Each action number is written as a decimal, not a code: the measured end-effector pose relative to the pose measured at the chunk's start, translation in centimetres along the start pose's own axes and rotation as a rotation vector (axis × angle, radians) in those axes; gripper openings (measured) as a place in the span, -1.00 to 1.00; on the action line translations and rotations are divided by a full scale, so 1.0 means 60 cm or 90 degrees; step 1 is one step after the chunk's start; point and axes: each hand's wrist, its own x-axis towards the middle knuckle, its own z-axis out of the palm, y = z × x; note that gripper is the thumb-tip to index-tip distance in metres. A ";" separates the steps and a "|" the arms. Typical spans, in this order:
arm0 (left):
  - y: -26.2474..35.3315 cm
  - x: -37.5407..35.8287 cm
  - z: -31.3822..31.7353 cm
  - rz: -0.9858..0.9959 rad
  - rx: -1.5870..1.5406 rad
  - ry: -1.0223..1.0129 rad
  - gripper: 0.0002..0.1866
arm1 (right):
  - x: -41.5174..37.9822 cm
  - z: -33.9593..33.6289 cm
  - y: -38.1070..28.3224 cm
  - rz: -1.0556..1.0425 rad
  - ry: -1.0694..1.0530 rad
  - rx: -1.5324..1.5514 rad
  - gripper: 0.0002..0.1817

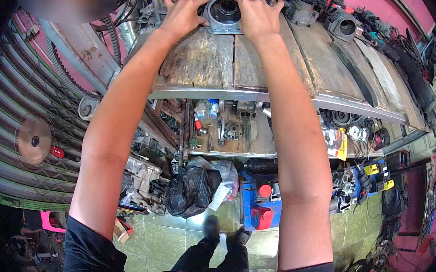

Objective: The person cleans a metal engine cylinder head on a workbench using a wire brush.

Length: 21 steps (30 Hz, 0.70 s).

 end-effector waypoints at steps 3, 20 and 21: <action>0.005 -0.001 -0.005 -0.014 -0.022 -0.019 0.04 | 0.001 -0.005 -0.006 0.010 -0.011 -0.003 0.04; 0.016 -0.007 -0.011 -0.067 -0.075 -0.005 -0.04 | 0.001 -0.006 -0.005 0.015 0.051 0.005 -0.17; 0.017 -0.009 -0.010 -0.067 -0.075 -0.003 -0.04 | -0.004 -0.007 -0.008 0.015 0.053 0.004 -0.17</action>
